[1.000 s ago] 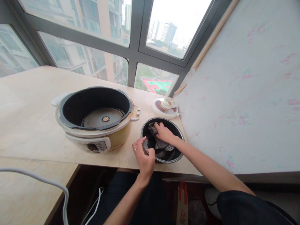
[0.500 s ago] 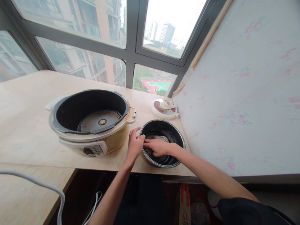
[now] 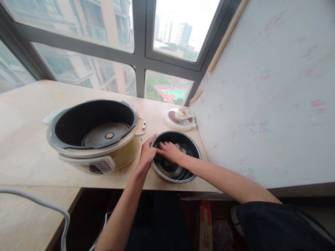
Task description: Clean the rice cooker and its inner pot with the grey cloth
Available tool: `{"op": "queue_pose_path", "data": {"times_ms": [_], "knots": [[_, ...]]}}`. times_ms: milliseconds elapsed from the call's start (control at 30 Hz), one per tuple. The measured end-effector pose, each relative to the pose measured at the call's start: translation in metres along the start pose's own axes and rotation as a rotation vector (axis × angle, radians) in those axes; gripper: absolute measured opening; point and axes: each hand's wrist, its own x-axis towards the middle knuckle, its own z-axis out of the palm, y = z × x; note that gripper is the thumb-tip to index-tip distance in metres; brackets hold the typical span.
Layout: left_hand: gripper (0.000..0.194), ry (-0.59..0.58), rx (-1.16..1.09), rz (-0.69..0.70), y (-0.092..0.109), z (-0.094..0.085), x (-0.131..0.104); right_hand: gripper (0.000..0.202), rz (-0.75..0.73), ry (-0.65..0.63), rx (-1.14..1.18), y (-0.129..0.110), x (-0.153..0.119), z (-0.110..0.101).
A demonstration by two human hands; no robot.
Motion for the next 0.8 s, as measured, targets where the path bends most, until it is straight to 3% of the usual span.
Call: {"op": "queue_pose_path", "data": {"times_ms": [433,633,800], "knots": [[0.086,0.084,0.044,0.103,-0.007,-0.008,-0.009,0.043,0.527,0.011,-0.009,0.021,-0.02,-0.029],[0.085,0.145,0.046,0.125,-0.012,-0.007,-0.012,0.037,0.648,-0.018,0.026,0.025,-0.039,-0.034],[0.084,0.188,0.01,0.106,-0.013,-0.004,-0.016,0.033,0.716,-0.134,0.079,0.021,-0.049,-0.044]]}}
